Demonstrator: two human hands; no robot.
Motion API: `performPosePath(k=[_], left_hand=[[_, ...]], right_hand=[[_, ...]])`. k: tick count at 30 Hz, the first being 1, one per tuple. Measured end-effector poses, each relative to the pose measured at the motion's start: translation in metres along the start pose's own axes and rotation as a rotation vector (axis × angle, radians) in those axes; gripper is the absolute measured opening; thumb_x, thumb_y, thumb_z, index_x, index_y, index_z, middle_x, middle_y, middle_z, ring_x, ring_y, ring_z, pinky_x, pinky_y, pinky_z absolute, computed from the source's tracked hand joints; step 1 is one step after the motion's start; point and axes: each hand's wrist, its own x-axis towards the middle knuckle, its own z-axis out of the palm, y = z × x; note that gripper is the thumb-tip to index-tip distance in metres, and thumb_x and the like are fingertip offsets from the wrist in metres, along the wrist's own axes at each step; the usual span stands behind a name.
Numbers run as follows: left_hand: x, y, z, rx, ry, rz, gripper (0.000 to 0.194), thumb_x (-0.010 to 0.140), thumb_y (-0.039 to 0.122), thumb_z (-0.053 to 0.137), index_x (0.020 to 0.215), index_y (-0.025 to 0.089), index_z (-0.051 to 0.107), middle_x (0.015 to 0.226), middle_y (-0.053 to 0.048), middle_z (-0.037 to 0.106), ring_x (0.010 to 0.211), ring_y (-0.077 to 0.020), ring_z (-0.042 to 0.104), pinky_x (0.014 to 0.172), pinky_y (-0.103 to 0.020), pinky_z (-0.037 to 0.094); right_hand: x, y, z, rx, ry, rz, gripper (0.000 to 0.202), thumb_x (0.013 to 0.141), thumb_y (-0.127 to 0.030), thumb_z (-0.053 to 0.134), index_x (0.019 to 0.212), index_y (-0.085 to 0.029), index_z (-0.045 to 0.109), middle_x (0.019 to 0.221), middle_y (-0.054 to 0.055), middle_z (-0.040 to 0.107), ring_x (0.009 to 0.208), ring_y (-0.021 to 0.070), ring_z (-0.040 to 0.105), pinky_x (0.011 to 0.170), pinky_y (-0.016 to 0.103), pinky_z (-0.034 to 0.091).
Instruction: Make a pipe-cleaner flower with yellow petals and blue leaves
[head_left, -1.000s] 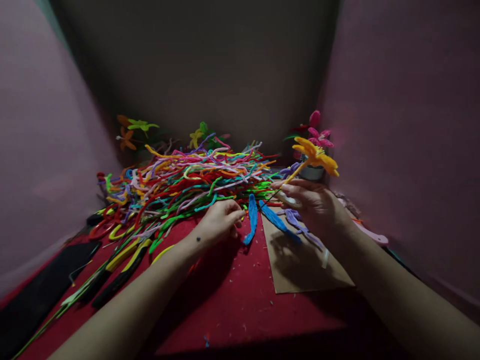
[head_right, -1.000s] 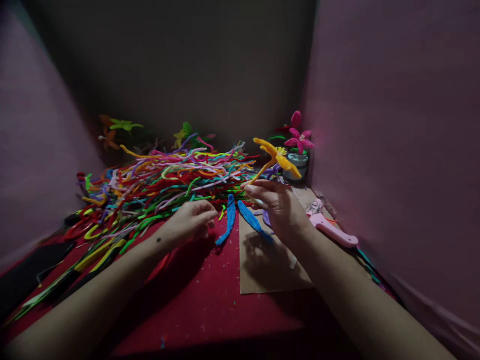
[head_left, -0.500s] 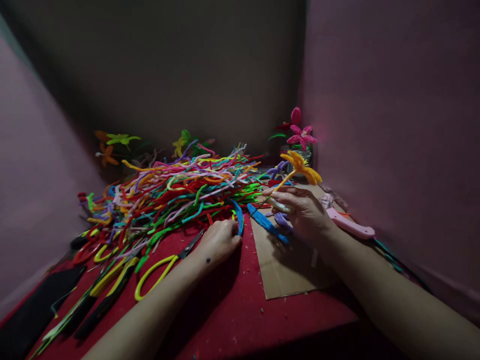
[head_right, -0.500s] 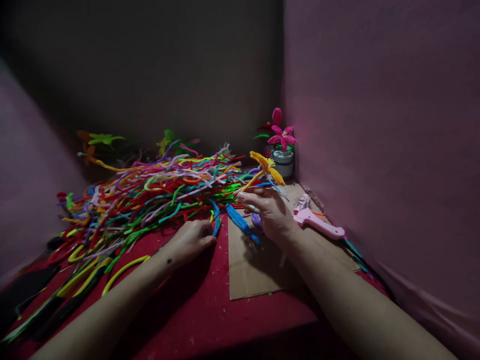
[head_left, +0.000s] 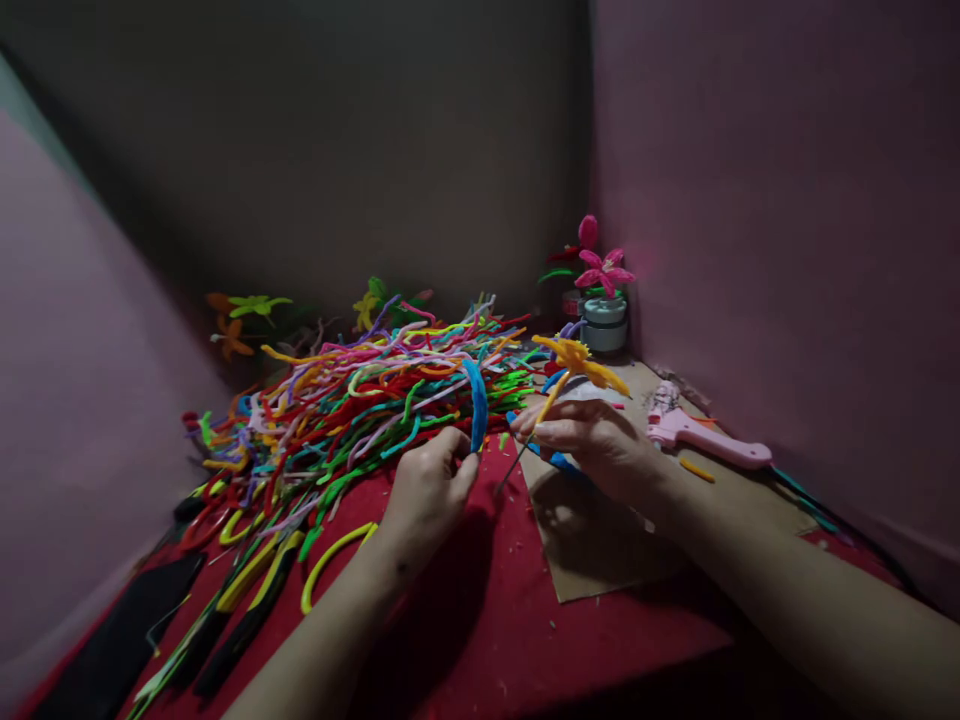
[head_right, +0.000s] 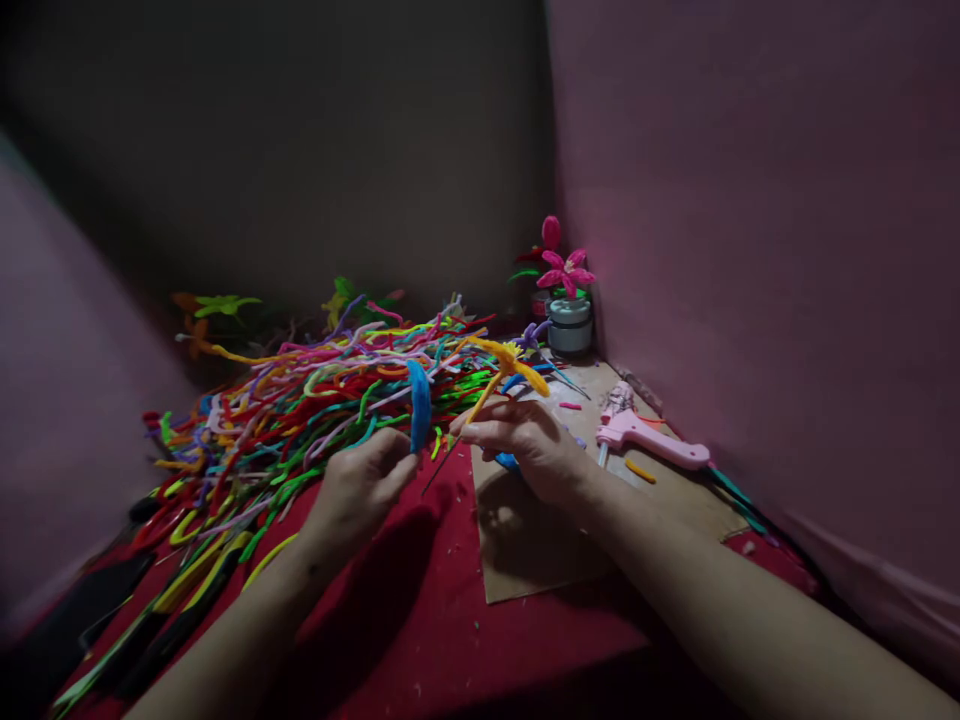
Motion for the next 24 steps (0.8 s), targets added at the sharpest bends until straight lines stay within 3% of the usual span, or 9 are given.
performPosePath(k=[5,9,13,24], left_hand=[[-0.001,0.0,-0.002,-0.099,0.062,0.013,0.01,0.076,0.023,0.051,0.068,0.018,0.052,0.059,0.002,0.052,0.051,-0.0104,0.045,0.052,-0.022,0.035],[-0.002,0.012,-0.006,-0.492,0.006,-0.155,0.014,0.077,0.029,0.054,0.069,0.018,0.051,0.056,0.004,0.051,0.047,-0.0085,0.046,0.046,-0.02,0.037],[-0.003,0.026,-0.009,-0.716,-0.092,-0.273,0.015,0.076,0.029,0.057,0.071,0.017,0.049,0.051,0.006,0.049,0.039,-0.007,0.045,0.039,-0.018,0.035],[-0.015,0.035,0.008,-0.627,0.066,-0.122,0.01,0.079,0.027,0.056,0.076,0.017,0.058,0.057,0.004,0.055,0.051,-0.0083,0.051,0.051,-0.019,0.041]], right_hand=[[-0.003,0.003,0.004,-0.061,-0.101,-0.031,0.013,0.07,-0.025,0.064,0.08,-0.023,0.072,0.085,0.003,0.067,0.083,0.0191,0.055,0.069,0.032,0.04],[-0.003,0.004,0.007,-0.062,-0.024,0.006,0.016,0.071,-0.024,0.064,0.084,-0.022,0.072,0.09,0.004,0.067,0.085,0.0196,0.056,0.068,0.031,0.041],[-0.003,0.001,0.011,-0.11,0.042,0.054,0.013,0.07,-0.023,0.065,0.08,-0.023,0.073,0.084,0.004,0.069,0.091,0.0222,0.058,0.079,0.034,0.043],[-0.006,0.005,0.017,-0.109,0.028,0.053,0.012,0.071,-0.03,0.066,0.073,-0.019,0.069,0.079,0.004,0.068,0.076,0.0199,0.061,0.072,0.034,0.046]])
